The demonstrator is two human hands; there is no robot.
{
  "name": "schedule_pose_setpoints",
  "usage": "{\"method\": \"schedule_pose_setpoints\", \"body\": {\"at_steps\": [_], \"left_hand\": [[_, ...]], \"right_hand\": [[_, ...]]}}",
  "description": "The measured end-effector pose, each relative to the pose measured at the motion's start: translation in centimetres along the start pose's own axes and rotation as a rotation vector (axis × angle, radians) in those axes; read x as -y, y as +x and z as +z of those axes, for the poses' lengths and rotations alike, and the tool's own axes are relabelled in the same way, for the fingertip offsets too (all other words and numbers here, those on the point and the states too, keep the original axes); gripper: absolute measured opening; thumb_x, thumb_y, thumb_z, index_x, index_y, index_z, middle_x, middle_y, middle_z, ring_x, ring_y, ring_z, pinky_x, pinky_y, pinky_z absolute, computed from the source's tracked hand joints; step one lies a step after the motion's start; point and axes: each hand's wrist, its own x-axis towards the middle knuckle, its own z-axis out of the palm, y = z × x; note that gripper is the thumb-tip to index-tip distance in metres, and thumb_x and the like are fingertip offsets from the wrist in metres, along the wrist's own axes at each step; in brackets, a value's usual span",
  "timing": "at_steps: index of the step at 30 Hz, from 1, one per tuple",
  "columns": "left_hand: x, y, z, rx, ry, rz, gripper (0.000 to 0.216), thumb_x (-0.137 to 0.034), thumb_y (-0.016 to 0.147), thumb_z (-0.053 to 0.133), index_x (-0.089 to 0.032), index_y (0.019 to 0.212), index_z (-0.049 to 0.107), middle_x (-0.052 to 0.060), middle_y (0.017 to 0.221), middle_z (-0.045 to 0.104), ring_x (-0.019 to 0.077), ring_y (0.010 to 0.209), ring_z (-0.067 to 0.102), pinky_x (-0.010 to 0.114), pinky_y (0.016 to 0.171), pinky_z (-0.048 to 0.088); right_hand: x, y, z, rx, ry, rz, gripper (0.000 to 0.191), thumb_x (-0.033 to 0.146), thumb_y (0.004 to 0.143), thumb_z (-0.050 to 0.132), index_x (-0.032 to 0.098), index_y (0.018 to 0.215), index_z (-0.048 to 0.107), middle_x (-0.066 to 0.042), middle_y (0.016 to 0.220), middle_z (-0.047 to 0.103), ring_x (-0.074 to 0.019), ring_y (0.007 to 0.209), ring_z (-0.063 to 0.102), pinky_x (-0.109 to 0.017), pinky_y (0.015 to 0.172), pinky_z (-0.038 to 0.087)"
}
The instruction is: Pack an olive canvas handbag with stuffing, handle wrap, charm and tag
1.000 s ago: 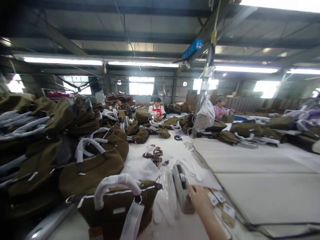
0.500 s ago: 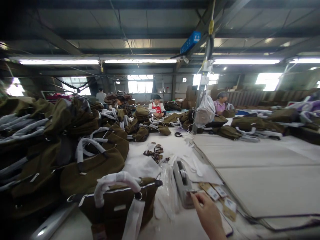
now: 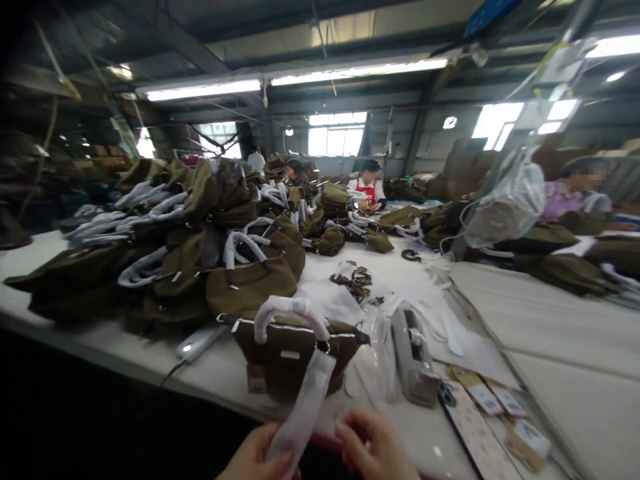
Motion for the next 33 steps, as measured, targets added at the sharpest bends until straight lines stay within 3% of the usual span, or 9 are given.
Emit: {"method": "schedule_pose_setpoints", "body": {"at_steps": [4, 9, 14, 19, 22, 24, 28, 31, 33], "left_hand": [[-0.2, -0.2, 0.3, -0.038, -0.017, 0.117, 0.078, -0.074, 0.062, 0.073, -0.006, 0.099, 0.069, 0.008, 0.075, 0.069, 0.018, 0.066, 0.062, 0.026, 0.059, 0.044], [-1.2, -1.4, -0.1, -0.108, 0.07, 0.183, 0.057, -0.055, 0.071, 0.072, -0.005, 0.097, 0.07, 0.009, 0.082, 0.07, 0.0196, 0.072, 0.061, 0.027, 0.065, 0.046], [-1.7, -1.9, -0.3, -0.09, 0.137, 0.209, 0.038, -0.039, 0.076, 0.069, -0.006, 0.095, 0.071, 0.008, 0.085, 0.07, 0.0207, 0.077, 0.061, 0.027, 0.068, 0.047], [-1.3, -1.3, -0.4, -0.179, 0.112, 0.247, 0.054, -0.059, 0.078, 0.066, -0.007, 0.092, 0.071, 0.008, 0.081, 0.07, 0.019, 0.074, 0.06, 0.026, 0.064, 0.045], [-1.8, -1.3, -0.5, -0.225, 0.015, 0.257, 0.056, -0.06, 0.082, 0.063, -0.009, 0.104, 0.069, 0.011, 0.096, 0.073, 0.0213, 0.084, 0.063, 0.028, 0.072, 0.049], [-2.4, -1.5, -0.3, -0.193, -0.04, 0.259, 0.057, -0.06, 0.084, 0.06, -0.013, 0.114, 0.067, 0.01, 0.101, 0.073, 0.02, 0.084, 0.064, 0.027, 0.07, 0.049], [-3.2, -1.9, 0.3, -0.1, 0.059, 0.294, 0.06, -0.063, 0.09, 0.048, -0.014, 0.119, 0.067, 0.008, 0.084, 0.072, 0.0171, 0.069, 0.063, 0.025, 0.061, 0.047], [-2.6, -1.8, 0.9, -0.173, 0.187, 0.347, 0.063, -0.066, 0.09, 0.044, -0.015, 0.117, 0.069, 0.01, 0.089, 0.073, 0.0219, 0.078, 0.066, 0.029, 0.072, 0.052], [-1.9, -1.7, 1.0, -0.246, 0.186, 0.295, 0.066, -0.069, 0.086, 0.045, -0.016, 0.116, 0.071, 0.01, 0.089, 0.074, 0.025, 0.08, 0.067, 0.032, 0.075, 0.053]], "right_hand": [[2.0, 0.5, 5.0, 0.23, 0.034, -0.051, 0.056, 0.075, 0.08, 0.049, 0.019, 0.068, 0.053, 0.0, 0.058, 0.053, -0.0124, 0.051, 0.048, -0.025, 0.05, 0.039], [-0.8, 2.0, 7.6, 0.168, -0.09, 0.008, 0.046, 0.061, 0.084, 0.052, 0.019, 0.067, 0.057, -0.002, 0.056, 0.059, -0.0139, 0.048, 0.05, -0.026, 0.05, 0.041], [-1.6, 2.6, 8.1, 0.137, -0.093, 0.049, 0.038, 0.054, 0.081, 0.056, 0.016, 0.077, 0.062, -0.005, 0.064, 0.066, -0.0159, 0.051, 0.056, -0.027, 0.049, 0.042], [-1.1, 2.2, 7.2, 0.286, 0.045, 0.052, 0.033, 0.047, 0.079, 0.059, 0.015, 0.086, 0.063, -0.005, 0.07, 0.067, -0.017, 0.058, 0.061, -0.026, 0.053, 0.045], [-1.2, 2.2, 6.9, 0.36, 0.138, 0.097, 0.031, 0.043, 0.073, 0.061, 0.015, 0.086, 0.062, -0.005, 0.074, 0.068, -0.0145, 0.058, 0.061, -0.025, 0.055, 0.044], [-1.3, 2.3, 7.1, 0.336, 0.145, 0.139, 0.031, 0.043, 0.071, 0.058, 0.014, 0.083, 0.063, -0.006, 0.073, 0.069, -0.0133, 0.055, 0.06, -0.024, 0.054, 0.042], [-1.6, 3.0, 7.9, 0.256, 0.169, 0.156, 0.025, 0.038, 0.068, 0.056, 0.015, 0.075, 0.063, -0.006, 0.068, 0.069, -0.0163, 0.054, 0.062, -0.026, 0.052, 0.044], [-1.6, 3.5, 8.1, 0.238, 0.177, 0.072, 0.019, 0.033, 0.068, 0.057, 0.017, 0.071, 0.066, -0.005, 0.068, 0.07, -0.0214, 0.063, 0.066, -0.03, 0.061, 0.052], [-1.3, 3.7, 8.2, 0.241, 0.182, 0.024, 0.018, 0.033, 0.07, 0.06, 0.018, 0.072, 0.069, -0.006, 0.07, 0.071, -0.0257, 0.074, 0.069, -0.035, 0.071, 0.055]]}}
